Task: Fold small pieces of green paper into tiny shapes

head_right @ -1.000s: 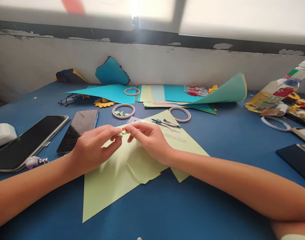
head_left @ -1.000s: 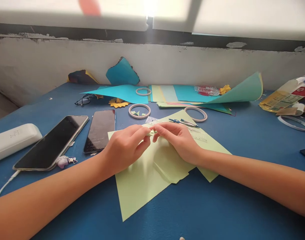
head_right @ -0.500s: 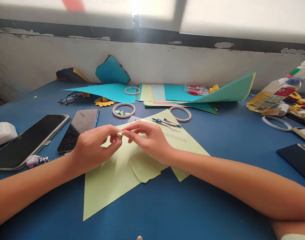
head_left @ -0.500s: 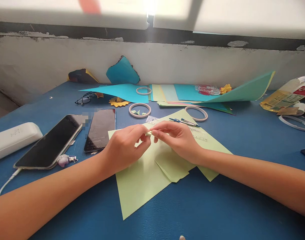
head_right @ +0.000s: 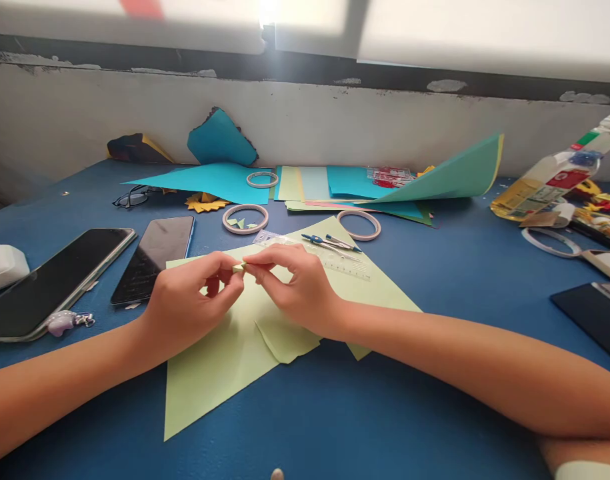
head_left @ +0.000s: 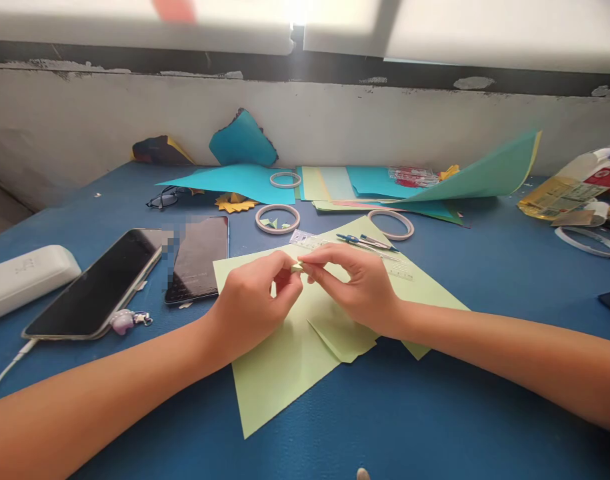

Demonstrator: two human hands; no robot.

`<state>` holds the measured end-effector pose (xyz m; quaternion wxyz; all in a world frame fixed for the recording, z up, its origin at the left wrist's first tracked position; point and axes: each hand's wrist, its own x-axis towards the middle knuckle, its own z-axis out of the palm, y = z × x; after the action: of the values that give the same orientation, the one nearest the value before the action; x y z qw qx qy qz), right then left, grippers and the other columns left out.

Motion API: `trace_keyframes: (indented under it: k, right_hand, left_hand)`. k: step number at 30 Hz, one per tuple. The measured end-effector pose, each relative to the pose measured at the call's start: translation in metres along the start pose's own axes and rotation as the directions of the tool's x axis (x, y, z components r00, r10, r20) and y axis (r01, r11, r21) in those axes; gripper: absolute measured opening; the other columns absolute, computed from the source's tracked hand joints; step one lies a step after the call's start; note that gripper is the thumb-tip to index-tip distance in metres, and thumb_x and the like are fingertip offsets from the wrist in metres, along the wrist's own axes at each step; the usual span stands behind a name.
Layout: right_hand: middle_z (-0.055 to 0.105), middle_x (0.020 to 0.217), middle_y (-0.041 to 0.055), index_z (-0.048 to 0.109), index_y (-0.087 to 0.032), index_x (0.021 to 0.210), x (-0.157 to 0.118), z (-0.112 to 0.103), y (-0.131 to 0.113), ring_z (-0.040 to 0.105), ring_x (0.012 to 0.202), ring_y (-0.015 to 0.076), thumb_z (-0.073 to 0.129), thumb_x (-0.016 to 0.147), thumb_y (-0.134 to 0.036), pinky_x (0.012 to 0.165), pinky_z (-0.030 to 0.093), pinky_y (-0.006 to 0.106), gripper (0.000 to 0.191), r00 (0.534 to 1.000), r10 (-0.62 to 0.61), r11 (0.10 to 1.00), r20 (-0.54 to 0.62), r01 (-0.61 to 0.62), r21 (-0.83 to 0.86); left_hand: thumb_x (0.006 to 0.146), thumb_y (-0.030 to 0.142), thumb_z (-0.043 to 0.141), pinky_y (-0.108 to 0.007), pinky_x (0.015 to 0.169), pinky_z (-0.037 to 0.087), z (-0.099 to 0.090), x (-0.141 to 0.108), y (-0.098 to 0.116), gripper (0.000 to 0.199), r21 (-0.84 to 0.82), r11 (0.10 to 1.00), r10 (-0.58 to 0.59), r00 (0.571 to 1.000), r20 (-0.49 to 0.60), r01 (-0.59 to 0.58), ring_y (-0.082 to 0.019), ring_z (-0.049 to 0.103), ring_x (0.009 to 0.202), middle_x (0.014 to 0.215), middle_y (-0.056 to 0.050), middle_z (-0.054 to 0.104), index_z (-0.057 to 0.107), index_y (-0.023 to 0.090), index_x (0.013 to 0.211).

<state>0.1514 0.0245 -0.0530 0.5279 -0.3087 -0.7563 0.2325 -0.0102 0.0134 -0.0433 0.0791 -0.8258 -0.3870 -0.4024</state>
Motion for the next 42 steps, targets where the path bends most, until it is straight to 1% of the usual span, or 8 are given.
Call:
trace_keyframes:
  k: [7,17,20,23,26,28,34,42]
  right_hand:
    - [0.070,0.078,0.0009,0.066,-0.020,0.082,-0.002,0.002,-0.002,0.064,0.070,0.0152,0.059,0.078,-0.014,0.070,0.046,0.033,0.010,0.997,0.054,0.986,-0.046,-0.061,-0.152]
    - [0.065,0.070,-0.0013,0.061,-0.021,0.074,0.001,0.002,-0.008,0.058,0.067,0.0135,0.056,0.076,-0.012,0.070,0.044,0.031,0.010,0.996,0.073,0.988,-0.050,-0.079,-0.134]
    - [0.064,0.069,-0.0011,0.060,-0.020,0.073,0.001,0.002,-0.007,0.058,0.067,0.0137,0.056,0.075,-0.011,0.070,0.045,0.030,0.010,0.996,0.063,0.990,-0.055,-0.070,-0.123]
    - [0.066,0.073,0.0006,0.061,-0.020,0.076,0.002,0.001,-0.004,0.059,0.069,0.0143,0.053,0.079,-0.013,0.069,0.044,0.030,0.010,0.998,0.059,0.992,0.015,-0.057,-0.110]
    - [0.067,0.078,0.0030,0.061,-0.019,0.086,0.002,-0.001,0.003,0.061,0.074,0.0157,0.050,0.084,-0.017,0.071,0.043,0.032,0.011,0.995,-0.014,0.987,0.103,0.031,-0.160]
    - [0.068,0.082,0.0037,0.058,-0.019,0.096,0.002,-0.002,0.007,0.062,0.076,0.0166,0.053,0.083,-0.020,0.074,0.041,0.034,0.013,0.989,-0.102,0.962,0.109,0.126,-0.244]
    - [0.069,0.079,0.0010,0.056,-0.021,0.097,0.000,-0.001,0.013,0.063,0.070,0.0141,0.052,0.084,-0.012,0.070,0.039,0.032,0.016,0.957,-0.285,0.892,0.063,0.288,-0.348]
    - [0.069,0.070,-0.0015,0.060,-0.022,0.082,0.002,-0.001,0.010,0.060,0.059,0.0128,0.056,0.082,-0.015,0.067,0.040,0.032,0.008,0.983,-0.183,0.941,-0.019,0.170,-0.292]
  left_hand:
    - [0.080,0.011,0.048,-0.020,0.048,0.040,0.005,-0.003,-0.004,0.008,0.127,0.983,0.137,0.990,-0.031,-0.132,-0.009,0.052,0.047,0.056,0.004,0.055,0.053,0.017,0.076]
    - [0.081,0.008,0.046,-0.024,0.044,0.038,0.003,-0.004,-0.003,0.010,0.274,0.910,0.297,0.951,0.088,-0.310,-0.016,0.059,0.057,0.062,-0.004,0.061,0.054,0.013,0.078]
    - [0.082,0.010,0.044,-0.023,0.044,0.038,0.002,-0.002,0.000,0.012,0.260,0.935,0.227,0.970,0.091,-0.243,-0.014,0.054,0.050,0.058,-0.002,0.057,0.054,0.013,0.076]
    - [0.081,0.014,0.046,-0.021,0.043,0.037,-0.001,0.002,0.003,0.012,0.105,0.994,-0.002,0.993,0.114,-0.010,-0.009,0.046,0.043,0.052,0.004,0.050,0.052,0.015,0.071]
    - [0.081,0.019,0.048,-0.019,0.043,0.036,-0.006,0.005,0.006,0.011,-0.135,0.939,-0.281,0.933,0.226,0.316,-0.008,0.046,0.044,0.054,0.005,0.051,0.052,0.016,0.071]
    - [0.081,0.022,0.049,-0.020,0.045,0.038,-0.009,0.006,0.006,0.012,-0.210,0.878,-0.365,0.886,0.285,0.430,-0.009,0.049,0.048,0.056,0.004,0.055,0.053,0.017,0.072]
    - [0.081,0.023,0.048,-0.021,0.046,0.038,-0.010,0.007,0.006,0.011,-0.249,0.844,-0.391,0.862,0.322,0.476,-0.010,0.049,0.050,0.057,0.003,0.055,0.054,0.017,0.073]
    - [0.081,0.025,0.047,-0.020,0.045,0.040,-0.012,0.008,0.006,0.014,-0.332,0.830,-0.328,0.873,0.360,0.449,-0.010,0.049,0.053,0.058,0.002,0.054,0.055,0.016,0.074]
